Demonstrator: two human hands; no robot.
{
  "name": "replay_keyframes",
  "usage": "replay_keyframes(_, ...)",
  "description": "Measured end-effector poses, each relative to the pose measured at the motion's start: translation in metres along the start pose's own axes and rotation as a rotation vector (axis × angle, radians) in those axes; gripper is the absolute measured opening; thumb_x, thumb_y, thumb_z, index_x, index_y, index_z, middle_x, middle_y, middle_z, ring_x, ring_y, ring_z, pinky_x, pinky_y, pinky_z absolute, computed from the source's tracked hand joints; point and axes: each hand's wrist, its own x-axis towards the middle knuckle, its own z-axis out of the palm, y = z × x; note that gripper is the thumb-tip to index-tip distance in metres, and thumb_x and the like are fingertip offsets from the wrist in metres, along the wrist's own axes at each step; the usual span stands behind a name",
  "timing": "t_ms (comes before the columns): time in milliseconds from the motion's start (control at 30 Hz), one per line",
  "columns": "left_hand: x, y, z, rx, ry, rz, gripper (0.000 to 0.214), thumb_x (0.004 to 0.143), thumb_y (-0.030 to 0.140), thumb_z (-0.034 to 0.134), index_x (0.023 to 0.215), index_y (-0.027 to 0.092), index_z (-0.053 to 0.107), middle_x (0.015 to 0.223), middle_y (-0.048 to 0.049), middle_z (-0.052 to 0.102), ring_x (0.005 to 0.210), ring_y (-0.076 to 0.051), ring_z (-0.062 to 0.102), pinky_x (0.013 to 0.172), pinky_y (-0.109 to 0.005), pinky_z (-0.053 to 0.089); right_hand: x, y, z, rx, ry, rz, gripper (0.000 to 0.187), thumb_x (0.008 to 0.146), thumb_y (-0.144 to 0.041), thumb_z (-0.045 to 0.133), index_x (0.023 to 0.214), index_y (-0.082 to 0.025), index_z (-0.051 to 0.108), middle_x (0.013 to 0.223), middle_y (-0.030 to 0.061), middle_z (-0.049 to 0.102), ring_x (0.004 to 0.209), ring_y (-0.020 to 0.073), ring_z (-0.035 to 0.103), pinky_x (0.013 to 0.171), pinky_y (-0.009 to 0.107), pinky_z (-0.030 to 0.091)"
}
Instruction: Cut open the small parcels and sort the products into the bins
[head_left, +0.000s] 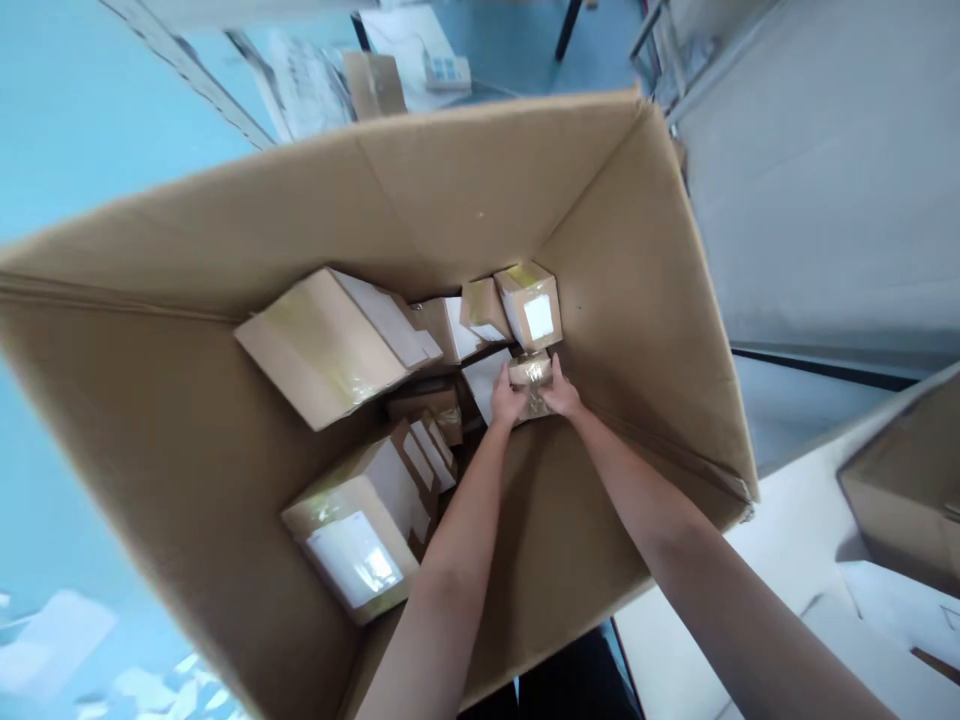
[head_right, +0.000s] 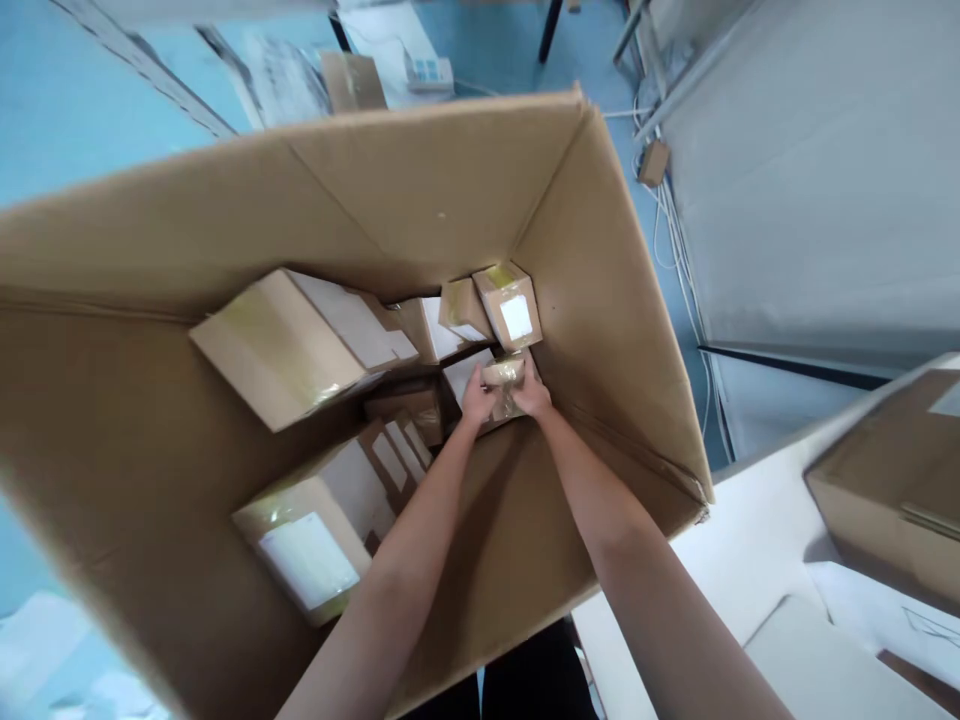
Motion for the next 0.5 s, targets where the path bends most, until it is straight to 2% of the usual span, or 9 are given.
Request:
replay_keyframes(67,-0.023,0.02,-0.036,0.039,0.043,-0.024,0.083,0.09,0.033,0.069,0.165,0.023,0.034,0.137,-0.0117,0.068,0.12,-0.028,0.069,0.107,-0.038,0.052,-0.022,-0.019,-0.013,-0.005,-0.005,-0.022,0.1,0.093,-0.043,0.066,0.17,-0.015,0.007,0.137,0.0174,0.068,0.12,0.0297,0.071,0.101,0.04,0.053)
replay_keyframes(167,-0.064,0.05,-0.093,0.118,0.109,0.01,0.075,0.089,0.029,0.068,0.16,0.024,0.044,0.135,-0.0139,0.067,0.12,-0.031,0.069,0.108,-0.041,0.051,-0.061,-0.051,-0.028,-0.006,0.04,-0.104,0.1,0.093,-0.039,0.063,0.171,-0.019,0.004,0.137,0.0171,0.067,0.12,0.0309,0.07,0.103,0.043,0.052)
replay_keyframes(300,-0.134,0.079,-0.16,0.178,0.264,0.037,0.064,0.088,0.026,0.067,0.151,0.024,0.053,0.131,-0.0148,0.066,0.113,-0.032,0.072,0.101,-0.04,0.054,-0.12,-0.095,-0.048,0.057,0.139,-0.237,0.1,0.09,-0.036,0.064,0.17,-0.021,0.006,0.139,0.0165,0.065,0.118,0.0322,0.07,0.1,0.044,0.054)
replay_keyframes(400,-0.197,0.079,-0.195,0.082,0.402,0.058,0.056,0.088,0.024,0.067,0.143,0.027,0.056,0.127,-0.0109,0.068,0.108,-0.029,0.073,0.098,-0.039,0.056,-0.172,-0.125,-0.063,0.128,0.226,-0.394,0.099,0.086,-0.033,0.065,0.169,-0.026,0.012,0.146,0.0139,0.06,0.118,0.0325,0.069,0.098,0.046,0.057)
replay_keyframes(500,-0.261,0.062,-0.214,-0.109,0.526,0.085,0.051,0.09,0.024,0.065,0.14,0.029,0.055,0.123,-0.008,0.071,0.106,-0.025,0.073,0.096,-0.038,0.058,-0.231,-0.152,-0.072,0.142,0.288,-0.528,0.087,0.087,-0.03,0.063,0.165,-0.03,0.025,0.149,0.0123,0.055,0.117,0.0326,0.069,0.095,0.048,0.059)
